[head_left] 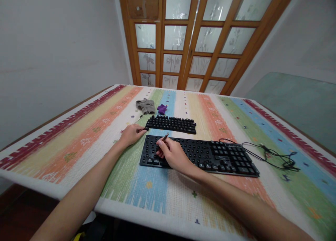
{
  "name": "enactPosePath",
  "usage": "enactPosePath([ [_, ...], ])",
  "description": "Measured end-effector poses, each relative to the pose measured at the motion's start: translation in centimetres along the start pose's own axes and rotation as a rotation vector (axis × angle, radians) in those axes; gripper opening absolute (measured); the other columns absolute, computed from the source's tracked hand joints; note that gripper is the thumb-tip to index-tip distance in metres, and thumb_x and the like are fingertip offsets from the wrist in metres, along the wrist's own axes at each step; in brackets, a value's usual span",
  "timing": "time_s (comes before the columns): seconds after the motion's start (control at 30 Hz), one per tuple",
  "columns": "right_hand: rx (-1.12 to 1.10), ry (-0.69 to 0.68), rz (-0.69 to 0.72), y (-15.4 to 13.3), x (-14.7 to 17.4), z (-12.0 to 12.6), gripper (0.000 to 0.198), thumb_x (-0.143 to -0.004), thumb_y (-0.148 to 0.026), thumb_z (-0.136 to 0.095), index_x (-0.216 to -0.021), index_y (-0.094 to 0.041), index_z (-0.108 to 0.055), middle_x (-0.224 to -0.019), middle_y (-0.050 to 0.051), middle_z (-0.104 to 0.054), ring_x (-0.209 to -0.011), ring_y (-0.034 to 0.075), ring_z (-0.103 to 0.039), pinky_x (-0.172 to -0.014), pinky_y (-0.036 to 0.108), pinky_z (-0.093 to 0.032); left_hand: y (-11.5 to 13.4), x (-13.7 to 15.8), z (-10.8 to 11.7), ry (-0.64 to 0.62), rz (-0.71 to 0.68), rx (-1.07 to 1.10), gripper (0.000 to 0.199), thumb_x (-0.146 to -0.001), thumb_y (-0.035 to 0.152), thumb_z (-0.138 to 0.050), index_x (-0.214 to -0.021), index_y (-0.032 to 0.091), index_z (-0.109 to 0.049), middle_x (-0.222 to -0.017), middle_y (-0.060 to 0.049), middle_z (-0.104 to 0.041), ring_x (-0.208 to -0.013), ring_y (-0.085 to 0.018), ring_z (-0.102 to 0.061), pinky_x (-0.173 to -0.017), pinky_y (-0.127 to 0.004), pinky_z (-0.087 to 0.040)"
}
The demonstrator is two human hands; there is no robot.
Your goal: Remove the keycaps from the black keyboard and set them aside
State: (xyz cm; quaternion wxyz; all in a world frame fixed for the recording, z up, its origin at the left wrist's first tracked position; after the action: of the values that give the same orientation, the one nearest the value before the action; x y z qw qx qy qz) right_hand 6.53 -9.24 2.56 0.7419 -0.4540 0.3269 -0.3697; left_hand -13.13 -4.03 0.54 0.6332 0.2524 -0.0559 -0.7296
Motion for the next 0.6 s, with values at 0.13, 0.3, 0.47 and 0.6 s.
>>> enactPosePath([
  [0.13,0.187,-0.019,0.213,-2.4,1.4,-0.3,0.019,-0.098,-0.023,-0.041,-0.093,-0.016,-0.058,-0.077,0.005,-0.066,-0.070,0.016,-0.064,-0.069,0.028,-0.048,-0.1,0.0,-0.1,0.002,0.005,-0.028,0.030,-0.086,0.038,-0.056,-0.096,0.019,-0.078,-0.081,-0.007,-0.074,-0.069,-0.019,-0.063,-0.064,-0.027,-0.044],
  [0.3,0.266,-0.045,0.321,-3.5,2.3,-0.7,0.020,-0.098,-0.021,-0.039,-0.092,-0.017,-0.057,-0.080,0.006,-0.065,-0.073,0.017,-0.062,-0.073,0.029,-0.047,0.2,0.1,0.0,0.007,0.017,-0.026,0.031,-0.086,0.038,-0.056,-0.096,0.018,-0.078,-0.082,-0.007,-0.075,-0.069,-0.020,-0.064,-0.065,-0.028,-0.045],
  [0.47,0.274,-0.113,0.333,-4.0,2.5,-0.9,0.021,-0.099,-0.022,-0.039,-0.089,-0.017,-0.058,-0.082,0.006,-0.066,-0.075,0.017,-0.061,-0.074,0.029,-0.047,0.2,0.1,0.1,0.021,0.019,0.001,0.030,-0.086,0.037,-0.057,-0.096,0.018,-0.077,-0.081,-0.007,-0.074,-0.069,-0.020,-0.064,-0.066,-0.029,-0.046],
  [0.6,0.307,-0.124,0.346,-4.4,2.4,-0.9,0.020,-0.098,-0.021,-0.040,-0.088,-0.017,-0.058,-0.082,0.006,-0.066,-0.075,0.017,-0.062,-0.074,0.028,-0.047,0.1,0.0,0.1,0.026,0.015,0.005,0.028,-0.085,0.037,-0.058,-0.095,0.020,-0.078,-0.080,-0.006,-0.074,-0.068,-0.020,-0.064,-0.067,-0.028,-0.046],
])
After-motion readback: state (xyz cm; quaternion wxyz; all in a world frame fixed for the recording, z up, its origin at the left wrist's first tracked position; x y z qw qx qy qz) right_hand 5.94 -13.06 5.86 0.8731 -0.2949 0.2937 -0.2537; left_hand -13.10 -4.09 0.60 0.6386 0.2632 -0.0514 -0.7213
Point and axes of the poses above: each hand's wrist, its own x-axis away from the middle knuckle, its own z-axis out of the back of the hand, y = z × x, the point moved 7 cm from there along -x, towards the middle knuckle
